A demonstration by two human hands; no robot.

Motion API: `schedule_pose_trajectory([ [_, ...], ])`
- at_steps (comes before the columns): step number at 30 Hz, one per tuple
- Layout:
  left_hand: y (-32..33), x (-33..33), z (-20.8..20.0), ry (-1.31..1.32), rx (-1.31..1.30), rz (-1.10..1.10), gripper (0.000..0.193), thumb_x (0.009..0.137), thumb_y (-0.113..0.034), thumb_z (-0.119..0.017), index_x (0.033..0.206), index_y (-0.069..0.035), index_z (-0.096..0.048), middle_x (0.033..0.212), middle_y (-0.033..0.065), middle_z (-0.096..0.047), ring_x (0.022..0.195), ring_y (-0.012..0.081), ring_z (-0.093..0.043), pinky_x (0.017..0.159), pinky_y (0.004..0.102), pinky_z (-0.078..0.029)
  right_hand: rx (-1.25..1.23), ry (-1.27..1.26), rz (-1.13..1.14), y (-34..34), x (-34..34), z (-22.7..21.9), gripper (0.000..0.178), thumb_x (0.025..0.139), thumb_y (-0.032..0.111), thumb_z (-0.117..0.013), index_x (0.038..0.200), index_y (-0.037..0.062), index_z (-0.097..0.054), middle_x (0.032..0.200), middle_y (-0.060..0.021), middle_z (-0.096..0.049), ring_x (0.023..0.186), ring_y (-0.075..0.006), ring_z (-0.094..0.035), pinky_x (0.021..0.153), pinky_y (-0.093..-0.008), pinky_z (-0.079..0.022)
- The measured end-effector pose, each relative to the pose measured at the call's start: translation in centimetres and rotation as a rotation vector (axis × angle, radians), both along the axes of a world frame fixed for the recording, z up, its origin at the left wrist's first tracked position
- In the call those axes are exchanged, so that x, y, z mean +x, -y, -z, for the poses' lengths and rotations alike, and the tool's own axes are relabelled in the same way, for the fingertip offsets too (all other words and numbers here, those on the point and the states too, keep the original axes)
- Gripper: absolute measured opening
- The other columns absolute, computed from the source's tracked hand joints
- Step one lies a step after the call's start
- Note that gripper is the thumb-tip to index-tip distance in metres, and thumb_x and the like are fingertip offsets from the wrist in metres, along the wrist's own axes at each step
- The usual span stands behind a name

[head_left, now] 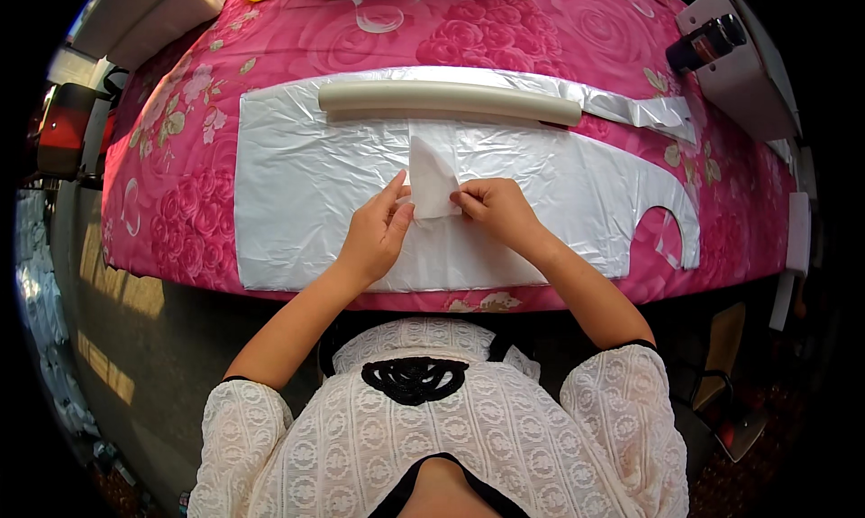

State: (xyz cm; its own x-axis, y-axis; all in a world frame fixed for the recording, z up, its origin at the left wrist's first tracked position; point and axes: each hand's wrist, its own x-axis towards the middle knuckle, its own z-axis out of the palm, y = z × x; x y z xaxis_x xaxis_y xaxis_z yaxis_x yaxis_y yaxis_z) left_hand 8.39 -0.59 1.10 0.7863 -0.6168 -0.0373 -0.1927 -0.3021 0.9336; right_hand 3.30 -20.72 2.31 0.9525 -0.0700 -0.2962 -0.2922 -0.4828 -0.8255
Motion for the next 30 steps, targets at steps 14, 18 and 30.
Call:
schedule_pose_trajectory([
  [14, 2.0, -3.3, 1.7, 0.603, 0.549, 0.274, 0.084, 0.079, -0.037, -0.059, 0.138, 0.006, -0.018, 0.145, 0.0235, -0.013, 0.136, 0.0350, -0.013, 0.109, 0.0454, -0.012, 0.091, -0.317, 0.081, 0.5, 2.4, -0.6, 0.023, 0.080, 0.020, -0.064, 0.088, -0.0011, -0.061, 0.067, -0.0069, -0.062, 0.058, -0.0148, -0.063, 0.050, -0.0260, -0.047],
  [18, 2.0, -2.6, 1.3, 0.640, 0.519, 0.255, 0.077, 0.078, -0.033, -0.061, 0.134, 0.006, -0.027, 0.142, 0.0225, -0.024, 0.132, 0.0331, -0.024, 0.107, 0.0435, -0.019, -0.464, 0.216, 0.053, -1.0, 0.0, 0.1, 0.052, 0.068, 0.017, -0.074, 0.114, 0.0051, -0.052, 0.111, -0.0131, -0.056, 0.103, -0.0244, -0.056, 0.081, -0.0351, -0.048],
  [30, 2.0, 0.3, 0.7, 0.746, 0.319, 0.234, 0.059, 0.065, -0.008, -0.062, 0.120, 0.003, -0.045, 0.124, 0.0171, -0.047, 0.110, 0.0306, -0.048, 0.092, 0.0390, -0.039, -0.572, 0.552, -0.503, 2.3, 2.0, 1.8, 0.043, 0.078, 0.013, -0.058, 0.119, 0.0037, -0.053, 0.129, -0.0081, -0.048, 0.120, -0.0227, -0.044, 0.101, -0.0329, -0.036],
])
